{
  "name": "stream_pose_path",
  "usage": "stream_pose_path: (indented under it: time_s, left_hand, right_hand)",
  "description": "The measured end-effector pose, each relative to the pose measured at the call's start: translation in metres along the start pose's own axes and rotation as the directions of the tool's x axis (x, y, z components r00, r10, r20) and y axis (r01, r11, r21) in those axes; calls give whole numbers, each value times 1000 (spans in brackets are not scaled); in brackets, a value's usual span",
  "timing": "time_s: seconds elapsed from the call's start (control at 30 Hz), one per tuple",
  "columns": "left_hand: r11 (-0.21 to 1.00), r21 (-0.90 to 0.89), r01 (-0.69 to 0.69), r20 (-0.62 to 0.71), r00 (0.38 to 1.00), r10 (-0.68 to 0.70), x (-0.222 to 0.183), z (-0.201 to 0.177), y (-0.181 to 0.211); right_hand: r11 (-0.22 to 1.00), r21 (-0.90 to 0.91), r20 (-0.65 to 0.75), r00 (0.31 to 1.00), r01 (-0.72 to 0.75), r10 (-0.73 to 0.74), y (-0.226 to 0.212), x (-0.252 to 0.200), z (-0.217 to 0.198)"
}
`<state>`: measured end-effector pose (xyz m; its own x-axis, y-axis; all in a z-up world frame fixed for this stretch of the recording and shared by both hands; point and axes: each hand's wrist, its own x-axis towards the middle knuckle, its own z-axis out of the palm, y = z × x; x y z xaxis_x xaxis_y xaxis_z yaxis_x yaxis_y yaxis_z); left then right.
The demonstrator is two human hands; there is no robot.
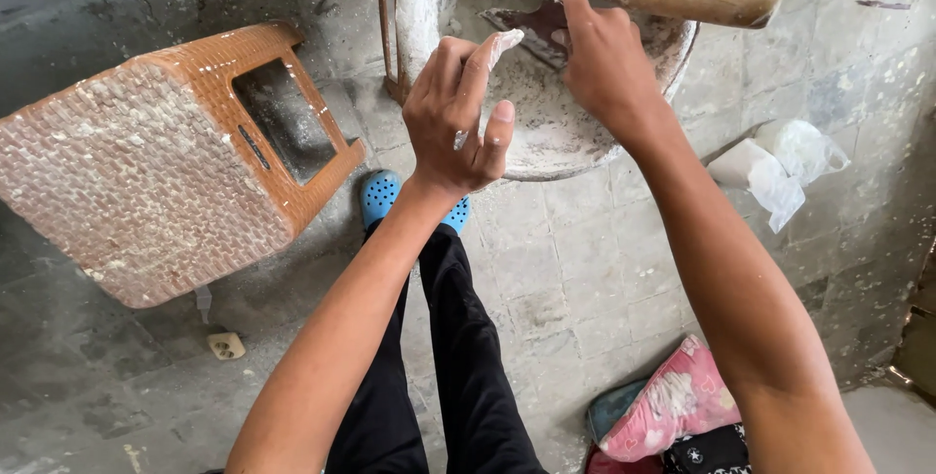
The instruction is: The person scoops plaster from a bucket onto a putty knife and applies it onto the wall above a window frame using the putty knife and fingers.
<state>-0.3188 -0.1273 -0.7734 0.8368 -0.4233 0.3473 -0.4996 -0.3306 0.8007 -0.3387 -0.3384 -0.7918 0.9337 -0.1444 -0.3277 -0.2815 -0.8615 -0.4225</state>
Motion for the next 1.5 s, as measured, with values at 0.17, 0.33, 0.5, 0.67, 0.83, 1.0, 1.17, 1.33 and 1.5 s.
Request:
stream_pose_path:
  time_s: [0.17, 0.33, 0.5, 0.67, 0.83, 1.0, 1.17, 1.33, 1.5]
  left_hand:
    - [1000, 9, 5, -11, 1000, -5, 1, 1, -2]
    - [1000, -6, -2, -21, 1000, 2, -1, 0, -1]
    - [1000, -8, 12, -17, 1000, -13, -3, 0, 0]
    - [1000, -2, 13, -27, 1000, -13, -3, 2, -1]
    - [1000, -18, 16, -37, 999, -17, -3, 4, -2]
    - [1000, -27, 10, -53, 999, -11, -5, 7, -5]
    - [1000, -22, 6, -64, 998, -7, -10, 9, -13]
    - [998, -42, 43, -83, 995, -46, -15, 12, -15]
    - [996, -84, 33, -80, 996, -40, -9, 8, -10]
  right_hand:
    - [995, 41, 92, 992, -87, 83, -5, -1, -18]
    - [990, -61, -7, 991, 130, -131, 5, -7, -2]
    - [983, -14, 12, 983, 186, -185, 0, -13, -13]
    - [993, 35, 42, 993, 111, -113, -4, -14, -25]
    - [979, 175, -57, 994, 102, -93, -13, -11, -31]
    - [980, 179, 20, 996, 83, -88, -12, -4, -8]
    - [948, 160, -210, 948, 275, -239, -8, 0, -16]
    - [960, 217, -20, 984, 176, -176, 12, 13, -5]
    - [904, 190, -135, 922, 382, -362, 0, 10, -13]
